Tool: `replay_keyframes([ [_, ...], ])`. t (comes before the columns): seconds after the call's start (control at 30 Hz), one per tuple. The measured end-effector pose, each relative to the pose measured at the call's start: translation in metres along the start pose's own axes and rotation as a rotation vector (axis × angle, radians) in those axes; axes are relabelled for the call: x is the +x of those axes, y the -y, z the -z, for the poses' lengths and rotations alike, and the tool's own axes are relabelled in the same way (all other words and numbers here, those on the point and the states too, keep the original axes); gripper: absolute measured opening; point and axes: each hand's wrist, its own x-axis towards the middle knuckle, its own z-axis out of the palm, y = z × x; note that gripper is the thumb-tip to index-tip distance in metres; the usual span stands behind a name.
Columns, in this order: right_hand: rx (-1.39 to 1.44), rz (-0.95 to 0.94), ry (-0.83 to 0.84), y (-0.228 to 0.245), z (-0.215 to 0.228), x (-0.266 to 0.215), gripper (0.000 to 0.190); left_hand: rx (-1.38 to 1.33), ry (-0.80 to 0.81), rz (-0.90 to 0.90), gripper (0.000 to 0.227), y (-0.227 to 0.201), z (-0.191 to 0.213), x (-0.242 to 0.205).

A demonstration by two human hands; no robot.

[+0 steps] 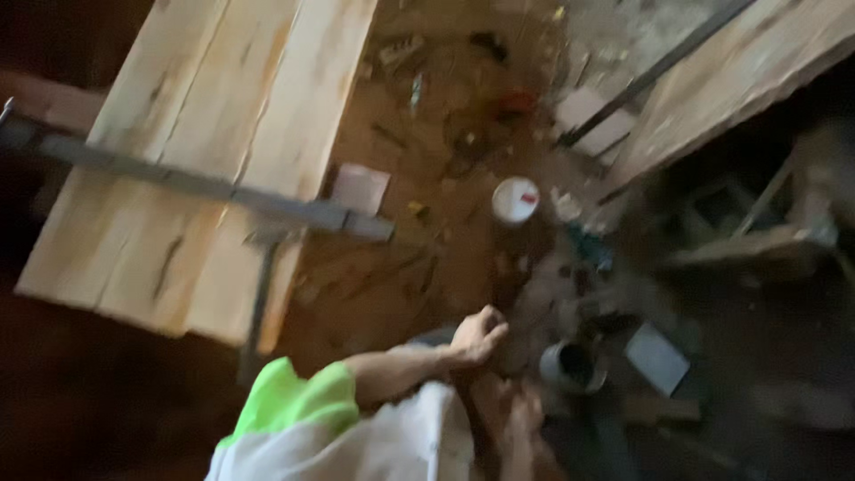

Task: The person uses a hammer to drive nails into wooden planks clamped to a workbench. They repeatedly position the planks, hammer nails, and adjust the clamps to secure the pieces together.

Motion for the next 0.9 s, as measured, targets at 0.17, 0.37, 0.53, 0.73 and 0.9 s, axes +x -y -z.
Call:
replay_keyframes([
  [0.17, -0.098, -0.159, -0.164, 0.092, -0.016, 0.075, 0.025, 0.062, 0.019, 0.024, 0.039, -0.054, -0.013, 0.085],
  [0.37, 0.082, -0.013, 0.119, 0.190, -0.058, 0.151, 0.032, 0.080, -0.056, -0.019, 0.044, -0.109, -0.021, 0.141],
  [0.53, -0.089, 0.010, 0.228, 0.226, -0.115, 0.184, 0.045, 0.048, -0.129, 0.236, 0.043, -0.102, -0.005, 0.168],
  [0.73, -0.195, -0.029, 0.318, 0.251, -0.154, 0.211, 0.042, 0.054, -0.387, 0.278, 0.037, -0.055, 0.005, 0.198],
  [0.9, -0.191, -0.056, 0.380, 0.261, -0.144, 0.244, 0.036, -0.003, -0.440, 0.322, 0.047, -0.051, -0.016, 0.230],
])
